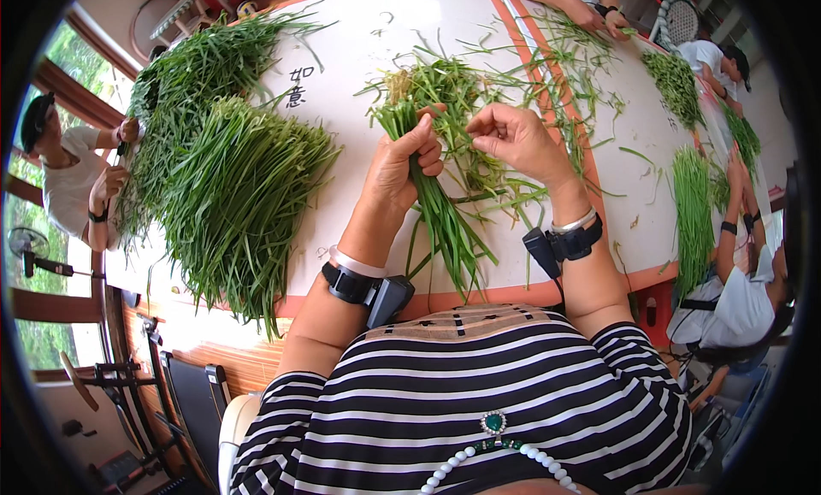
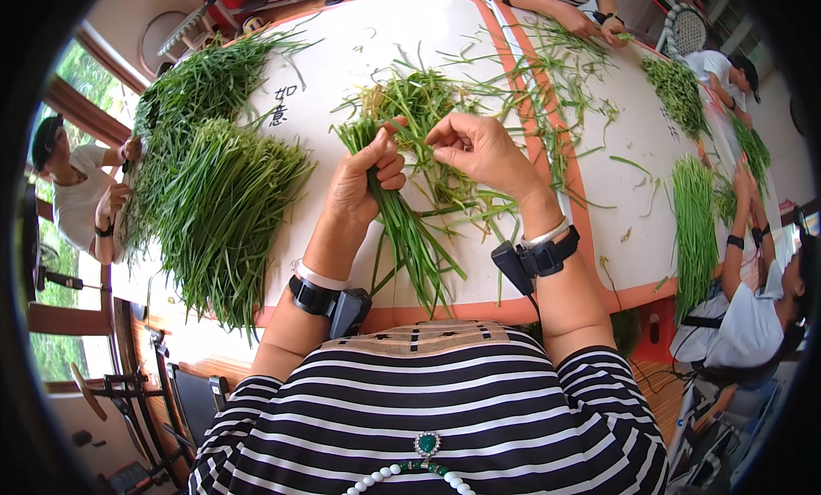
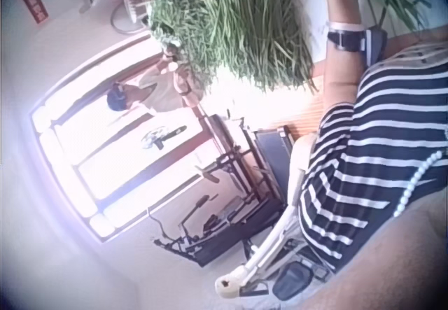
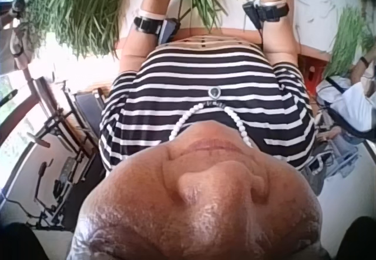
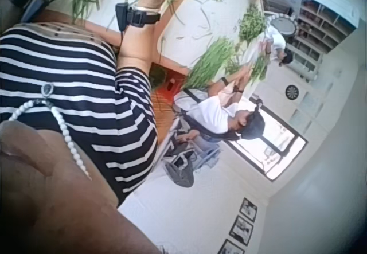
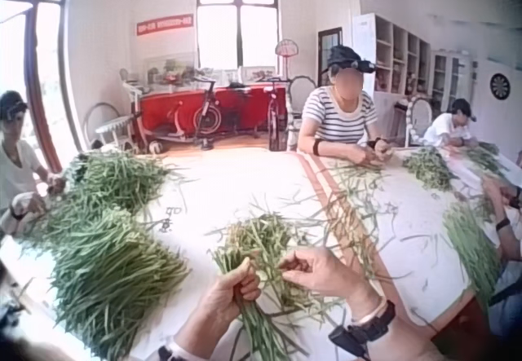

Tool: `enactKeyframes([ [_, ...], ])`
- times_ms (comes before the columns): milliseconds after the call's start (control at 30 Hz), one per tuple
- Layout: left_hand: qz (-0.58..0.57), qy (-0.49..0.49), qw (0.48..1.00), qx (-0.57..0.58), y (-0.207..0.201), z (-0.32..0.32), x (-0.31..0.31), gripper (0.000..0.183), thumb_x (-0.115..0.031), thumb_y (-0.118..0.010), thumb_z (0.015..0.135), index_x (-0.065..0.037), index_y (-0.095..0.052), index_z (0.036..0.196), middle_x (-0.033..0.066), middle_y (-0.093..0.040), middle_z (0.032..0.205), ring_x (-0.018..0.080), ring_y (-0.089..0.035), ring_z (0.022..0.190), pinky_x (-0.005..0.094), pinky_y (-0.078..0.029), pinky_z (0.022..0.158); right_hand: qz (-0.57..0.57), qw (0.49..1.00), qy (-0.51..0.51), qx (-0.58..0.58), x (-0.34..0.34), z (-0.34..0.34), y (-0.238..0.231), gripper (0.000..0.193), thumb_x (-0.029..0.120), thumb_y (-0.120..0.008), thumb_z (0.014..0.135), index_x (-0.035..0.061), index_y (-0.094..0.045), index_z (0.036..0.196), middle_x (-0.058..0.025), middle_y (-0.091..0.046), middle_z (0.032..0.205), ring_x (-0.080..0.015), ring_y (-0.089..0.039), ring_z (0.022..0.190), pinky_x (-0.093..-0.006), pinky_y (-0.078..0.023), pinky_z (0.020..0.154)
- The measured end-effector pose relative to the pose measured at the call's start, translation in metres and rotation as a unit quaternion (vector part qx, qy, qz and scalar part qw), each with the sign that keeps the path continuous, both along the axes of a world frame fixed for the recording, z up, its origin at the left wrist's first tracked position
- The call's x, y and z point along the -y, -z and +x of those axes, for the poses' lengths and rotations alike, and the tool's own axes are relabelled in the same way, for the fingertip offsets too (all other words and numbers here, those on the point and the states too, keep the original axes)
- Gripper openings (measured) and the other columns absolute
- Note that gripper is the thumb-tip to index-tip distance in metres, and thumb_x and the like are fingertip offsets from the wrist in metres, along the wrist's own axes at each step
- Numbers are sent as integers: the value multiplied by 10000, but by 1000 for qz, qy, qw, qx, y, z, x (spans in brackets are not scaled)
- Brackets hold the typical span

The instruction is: The person sorts chives by hand on a table, picking through a bundle and moving them into a pile while clearing away scraps.

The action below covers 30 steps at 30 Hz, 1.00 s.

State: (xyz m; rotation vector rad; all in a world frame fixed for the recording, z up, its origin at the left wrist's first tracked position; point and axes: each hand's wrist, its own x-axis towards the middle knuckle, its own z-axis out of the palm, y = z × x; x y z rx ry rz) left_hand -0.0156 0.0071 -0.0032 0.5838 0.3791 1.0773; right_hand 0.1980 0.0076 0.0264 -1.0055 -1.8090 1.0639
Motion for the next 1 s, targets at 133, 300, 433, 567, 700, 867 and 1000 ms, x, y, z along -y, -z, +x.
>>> enactKeyframes([
  [133, 22, -23, 996, -80, -8, 5, 6, 199, -230, -637, 951, -32, -616, 955, -35, -438, 641, 86, -411, 577, 230, -341, 525, -29, 999, 13, 17, 10, -15, 4, 105, 22, -671, 872, -11, -651, 970, -8, -646, 788, -63, -568, 695, -234, -464, 636],
  [300, 77, -47, 991, -103, -14, 2, 10, 213, -265, -654, 945, -55, -655, 910, -22, -545, 737, 78, -498, 651, 238, -427, 574, 229, 961, 62, 145, 10, -21, 9, 222, -16, -642, 874, 36, -650, 1089, -47, -651, 993, -156, -614, 826, -277, -488, 668],
  [433, 128, -53, 986, -95, -29, -5, 18, 232, -273, -615, 969, -54, -639, 895, 0, -610, 848, 92, -571, 784, 259, -481, 672, 236, 964, 2, 122, 10, -28, 13, 325, -49, -682, 812, 21, -634, 1126, -92, -646, 1056, -240, -638, 936, -331, -505, 825],
  [567, 161, -48, 984, -54, -41, -13, 46, 246, -276, -560, 998, -37, -590, 942, 90, -651, 1015, 197, -646, 956, 368, -512, 893, 263, 954, -52, 137, 17, -30, 12, 321, 75, -737, 789, 30, -648, 1095, -110, -674, 1024, -311, -596, 974, -396, -482, 873],
  [700, 61, -45, 997, 3, -17, -32, 65, 224, -284, -545, 1008, -72, -550, 939, 23, -565, 782, 180, -596, 808, 343, -522, 754, 277, 941, -94, 172, 27, -31, 1, 327, 117, -753, 775, 77, -686, 1092, -88, -683, 1147, -294, -599, 1092, -398, -462, 949],
  [867, 21, -51, 998, 32, -7, -62, 86, 230, -291, -528, 1019, -74, -535, 941, -26, -383, 684, 95, -372, 626, 241, -396, 567, 275, 938, -73, 200, 36, -27, 3, 389, 154, -766, 769, 108, -687, 1147, -72, -659, 1225, -280, -560, 1200, -425, -398, 1013],
  [1000, 9, -83, 996, -33, -4, -82, 90, 229, -283, -514, 1025, -69, -535, 945, -29, -373, 685, 96, -363, 622, 234, -390, 578, 294, 886, -89, 349, 39, -51, 7, 500, 276, -737, 811, 177, -624, 1288, -82, -536, 1403, -246, -452, 1322, -442, -346, 1034],
])
